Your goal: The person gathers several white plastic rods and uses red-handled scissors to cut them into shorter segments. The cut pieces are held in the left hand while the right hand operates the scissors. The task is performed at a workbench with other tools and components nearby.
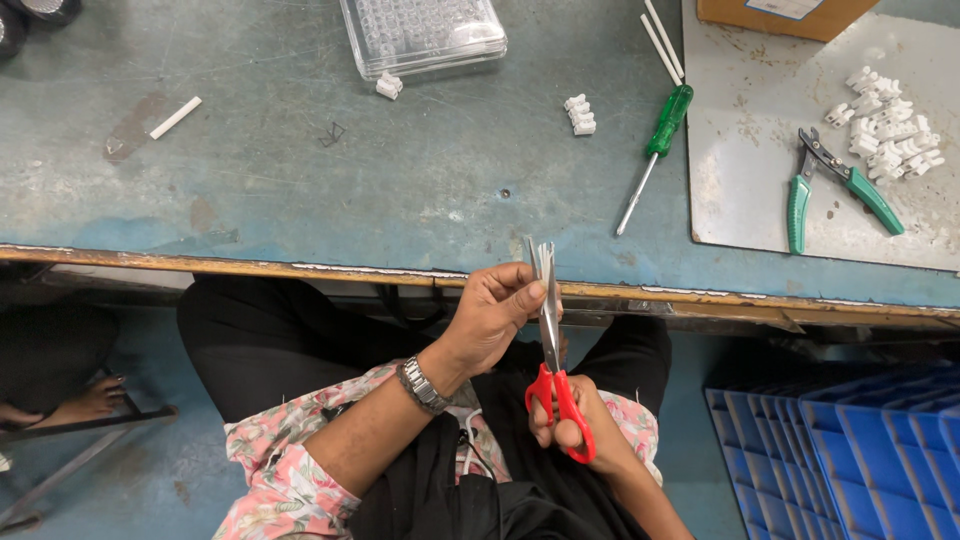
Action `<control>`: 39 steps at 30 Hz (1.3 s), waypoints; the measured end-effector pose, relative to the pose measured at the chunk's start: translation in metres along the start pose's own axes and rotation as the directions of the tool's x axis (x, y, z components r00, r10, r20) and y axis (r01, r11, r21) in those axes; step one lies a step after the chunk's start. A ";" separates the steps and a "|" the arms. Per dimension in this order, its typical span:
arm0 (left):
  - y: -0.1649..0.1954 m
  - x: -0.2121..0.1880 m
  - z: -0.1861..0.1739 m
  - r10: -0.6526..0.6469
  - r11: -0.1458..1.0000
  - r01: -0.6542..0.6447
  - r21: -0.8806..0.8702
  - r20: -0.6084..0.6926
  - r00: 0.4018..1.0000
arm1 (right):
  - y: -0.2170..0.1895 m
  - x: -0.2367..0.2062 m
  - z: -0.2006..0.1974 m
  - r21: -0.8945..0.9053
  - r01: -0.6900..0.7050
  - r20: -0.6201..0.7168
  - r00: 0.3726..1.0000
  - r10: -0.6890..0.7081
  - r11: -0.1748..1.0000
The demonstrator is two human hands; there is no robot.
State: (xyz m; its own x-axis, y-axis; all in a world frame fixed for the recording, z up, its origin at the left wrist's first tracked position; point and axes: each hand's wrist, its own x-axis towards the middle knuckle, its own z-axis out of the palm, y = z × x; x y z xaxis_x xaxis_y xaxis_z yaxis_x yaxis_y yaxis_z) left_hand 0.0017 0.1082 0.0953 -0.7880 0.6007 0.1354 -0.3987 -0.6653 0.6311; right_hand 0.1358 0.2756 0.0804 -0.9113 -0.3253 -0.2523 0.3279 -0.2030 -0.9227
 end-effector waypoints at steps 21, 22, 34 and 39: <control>-0.001 -0.002 -0.006 0.028 0.998 -0.028 -0.048 0.006 1.000 | 0.004 0.001 -0.002 0.038 -0.024 -0.003 1.000 0.024 0.999; -0.001 -0.001 -0.006 0.028 0.998 -0.028 -0.048 0.000 1.000 | 0.003 0.001 -0.002 0.044 -0.018 -0.001 1.000 0.018 0.999; -0.001 0.000 -0.007 0.039 0.997 -0.040 -0.067 -0.016 0.999 | 0.003 0.004 0.000 0.069 -0.006 0.003 1.000 0.006 0.998; 0.003 -0.003 -0.007 0.026 0.997 -0.028 -0.066 -0.023 0.999 | 0.004 0.005 0.004 0.097 0.013 0.013 1.000 -0.014 0.995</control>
State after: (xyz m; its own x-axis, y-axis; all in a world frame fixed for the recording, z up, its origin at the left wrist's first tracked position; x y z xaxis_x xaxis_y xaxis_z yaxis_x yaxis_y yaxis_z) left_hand -0.0009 0.1015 0.0915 -0.8088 0.5726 0.1340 -0.4071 -0.7096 0.5751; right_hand 0.1337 0.2699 0.0764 -0.9126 -0.3344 -0.2351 0.3385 -0.2956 -0.8933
